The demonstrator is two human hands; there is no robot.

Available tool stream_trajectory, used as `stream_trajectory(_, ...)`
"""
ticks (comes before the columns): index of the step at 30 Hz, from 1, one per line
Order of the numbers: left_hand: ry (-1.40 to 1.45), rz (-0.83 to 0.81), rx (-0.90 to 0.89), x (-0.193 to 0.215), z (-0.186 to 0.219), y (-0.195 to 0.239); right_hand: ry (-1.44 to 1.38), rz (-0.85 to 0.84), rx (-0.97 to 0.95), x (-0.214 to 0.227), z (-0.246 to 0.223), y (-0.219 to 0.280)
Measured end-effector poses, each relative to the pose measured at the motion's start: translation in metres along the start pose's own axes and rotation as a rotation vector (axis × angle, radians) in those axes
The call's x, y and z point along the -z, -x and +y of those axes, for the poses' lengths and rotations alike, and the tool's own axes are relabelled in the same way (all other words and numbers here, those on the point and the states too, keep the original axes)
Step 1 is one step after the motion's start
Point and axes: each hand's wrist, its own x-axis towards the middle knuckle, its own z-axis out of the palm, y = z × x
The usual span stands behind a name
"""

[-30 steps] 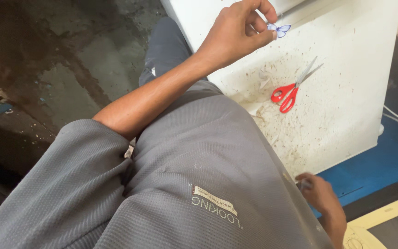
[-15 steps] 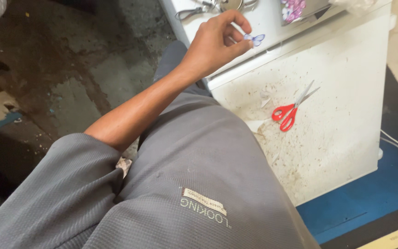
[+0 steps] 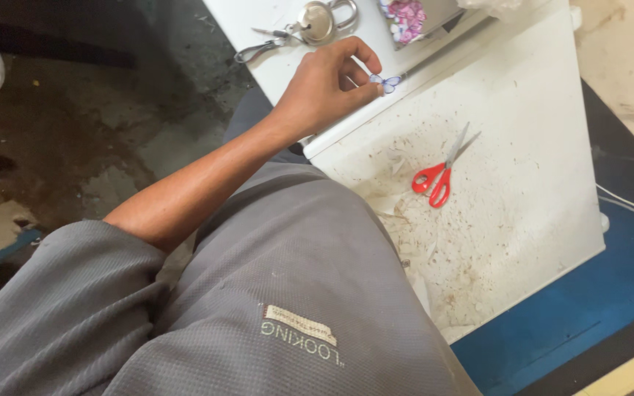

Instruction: The person uses red-handled scissors to cut out small butterfly-shaped paper cutouts from a sheet. They carefully trim around the edges of each butterfly, rotating the paper as needed, and place the finished cutouts on the work surface.

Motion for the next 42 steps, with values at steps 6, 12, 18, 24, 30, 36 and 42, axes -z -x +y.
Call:
stream_trajectory(6, -0.001, -0.016, -0.001, -0.013, -0.004, -0.003, 0.011, 0.017, -0.082, 0.001, 0.034, -0.007)
stream_trajectory(12, -0.004, -0.056, 0.026, -0.021, -0.011, 0.001, 0.079, -0.009, -0.213, -0.005, 0.077, -0.01)
stream_trajectory(18, -0.052, -0.077, -0.033, -0.03, -0.007, 0.003, 0.158, -0.005, -0.282, -0.015, 0.115, -0.007)
stream_trajectory(24, -0.056, -0.07, -0.009, -0.036, -0.005, 0.008, 0.209, 0.027, -0.283, -0.016, 0.142, -0.007)
stream_trajectory(30, -0.078, -0.148, -0.014, -0.044, -0.001, 0.013, 0.148, 0.034, -0.293, -0.034, 0.154, 0.013)
stream_trajectory(36, -0.114, -0.135, -0.085, -0.046, 0.009, 0.01, 0.078, 0.047, -0.306, -0.026, 0.142, 0.026)
stream_trajectory(42, -0.04, -0.132, -0.06, -0.051, 0.017, 0.013, -0.017, 0.064, -0.229, -0.016, 0.132, 0.043)
